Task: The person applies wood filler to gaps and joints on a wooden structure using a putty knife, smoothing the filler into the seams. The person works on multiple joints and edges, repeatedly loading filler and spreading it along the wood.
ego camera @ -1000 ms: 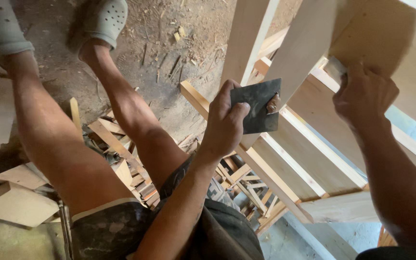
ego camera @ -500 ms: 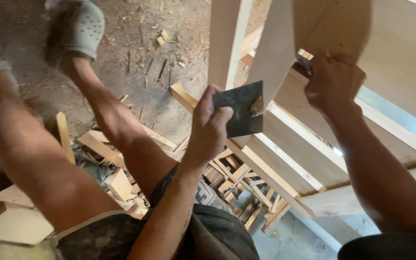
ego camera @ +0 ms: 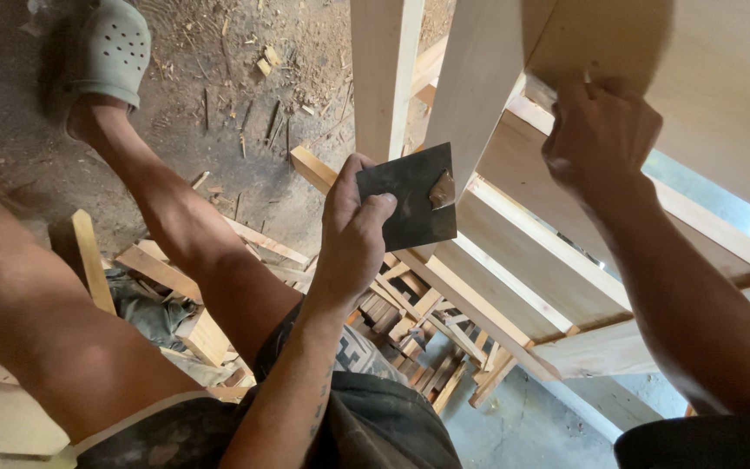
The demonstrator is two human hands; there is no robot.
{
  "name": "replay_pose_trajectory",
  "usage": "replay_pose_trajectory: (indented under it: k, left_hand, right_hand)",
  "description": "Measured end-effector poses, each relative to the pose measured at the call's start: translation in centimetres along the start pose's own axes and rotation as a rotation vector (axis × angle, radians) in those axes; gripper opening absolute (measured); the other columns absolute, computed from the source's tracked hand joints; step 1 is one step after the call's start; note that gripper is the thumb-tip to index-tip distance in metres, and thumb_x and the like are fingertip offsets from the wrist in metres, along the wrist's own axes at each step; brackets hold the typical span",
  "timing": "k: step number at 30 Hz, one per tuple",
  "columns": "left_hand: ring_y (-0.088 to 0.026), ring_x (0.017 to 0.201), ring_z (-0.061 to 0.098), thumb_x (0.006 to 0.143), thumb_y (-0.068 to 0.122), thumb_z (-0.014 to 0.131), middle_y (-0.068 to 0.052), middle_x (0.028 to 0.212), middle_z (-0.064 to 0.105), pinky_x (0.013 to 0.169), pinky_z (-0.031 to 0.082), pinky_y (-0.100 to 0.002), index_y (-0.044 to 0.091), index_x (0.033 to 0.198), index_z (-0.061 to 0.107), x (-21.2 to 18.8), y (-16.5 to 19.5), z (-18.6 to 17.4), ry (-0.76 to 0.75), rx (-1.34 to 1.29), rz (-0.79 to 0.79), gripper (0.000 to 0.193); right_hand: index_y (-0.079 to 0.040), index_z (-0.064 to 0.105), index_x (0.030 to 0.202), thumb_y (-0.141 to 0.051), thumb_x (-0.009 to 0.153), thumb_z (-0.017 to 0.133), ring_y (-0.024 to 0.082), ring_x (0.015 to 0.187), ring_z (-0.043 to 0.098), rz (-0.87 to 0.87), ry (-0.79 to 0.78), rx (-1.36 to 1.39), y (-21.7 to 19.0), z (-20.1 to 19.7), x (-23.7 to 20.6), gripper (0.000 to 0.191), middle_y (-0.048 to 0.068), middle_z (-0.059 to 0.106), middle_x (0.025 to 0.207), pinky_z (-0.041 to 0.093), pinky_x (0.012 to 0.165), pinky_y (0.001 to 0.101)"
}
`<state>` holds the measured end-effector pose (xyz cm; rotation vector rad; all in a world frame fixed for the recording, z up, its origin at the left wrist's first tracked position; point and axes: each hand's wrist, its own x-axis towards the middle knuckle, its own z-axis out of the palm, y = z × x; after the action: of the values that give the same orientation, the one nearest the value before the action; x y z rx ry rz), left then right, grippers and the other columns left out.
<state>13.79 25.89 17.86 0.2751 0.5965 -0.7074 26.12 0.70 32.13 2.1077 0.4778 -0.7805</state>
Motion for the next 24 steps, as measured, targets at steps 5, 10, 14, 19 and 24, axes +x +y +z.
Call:
replay_pose_trajectory:
  k: [5, 10, 14, 19, 24]
  left_hand:
    - [-0.006, 0.077, 0.047, 0.092, 0.006, 0.049, 0.001, 0.084, 0.05, 0.071, 0.045, -0.026, 0.008, 0.101, 0.049, 0.0, -0.5, 0.2, 0.013, 0.004, 0.004, 0.009]
    - [-0.007, 0.074, 0.052, 0.092, 0.004, 0.048, -0.001, 0.084, 0.057, 0.068, 0.05, -0.026, 0.008, 0.099, 0.049, 0.0, -0.5, -0.3, -0.005, -0.115, -0.029, 0.008]
    - [-0.006, 0.077, 0.053, 0.092, 0.003, 0.049, -0.001, 0.086, 0.057, 0.071, 0.049, -0.024, 0.007, 0.102, 0.049, 0.0, -0.9, -0.1, 0.008, -0.137, -0.043, 0.011]
    - [-0.007, 0.078, 0.054, 0.092, 0.002, 0.049, -0.002, 0.087, 0.058, 0.071, 0.05, -0.025, 0.007, 0.103, 0.051, -0.1, -1.5, -0.1, -0.016, -0.151, -0.036, 0.012]
    - [-0.007, 0.076, 0.053, 0.094, 0.003, 0.049, -0.002, 0.085, 0.057, 0.069, 0.05, -0.025, 0.006, 0.101, 0.05, -0.1, -1.0, -0.5, 0.003, -0.099, -0.001, 0.009]
  right_hand:
    - [-0.01, 0.068, 0.082, 0.002, 0.086, 0.068, 0.023, 0.078, 0.066, -0.031, 0.106, 0.031, -1.0, 1.6, -0.6, 0.013, 0.005, 0.07, 0.075, 0.044, 0.057, 0.0373]
    - [-0.011, 0.066, 0.075, 0.0, 0.087, 0.07, 0.021, 0.068, 0.06, -0.059, 0.074, 0.116, -0.7, 1.6, -0.5, 0.017, 0.004, 0.066, 0.07, 0.042, 0.059, 0.038]
    - [-0.014, 0.067, 0.076, -0.003, 0.089, 0.07, 0.018, 0.07, 0.06, -0.093, 0.076, 0.111, 0.0, 1.1, -0.7, 0.017, 0.0, 0.065, 0.067, 0.041, 0.059, 0.0365]
    - [-0.015, 0.068, 0.079, -0.005, 0.095, 0.07, 0.015, 0.071, 0.063, -0.121, 0.03, 0.133, 0.4, 1.1, -0.5, 0.019, -0.003, 0.066, 0.068, 0.042, 0.059, 0.0341]
    - [-0.016, 0.071, 0.082, -0.009, 0.105, 0.07, 0.012, 0.065, 0.063, -0.097, -0.095, 0.135, 0.5, 1.0, -0.1, 0.023, -0.003, 0.067, 0.064, 0.046, 0.063, 0.0351]
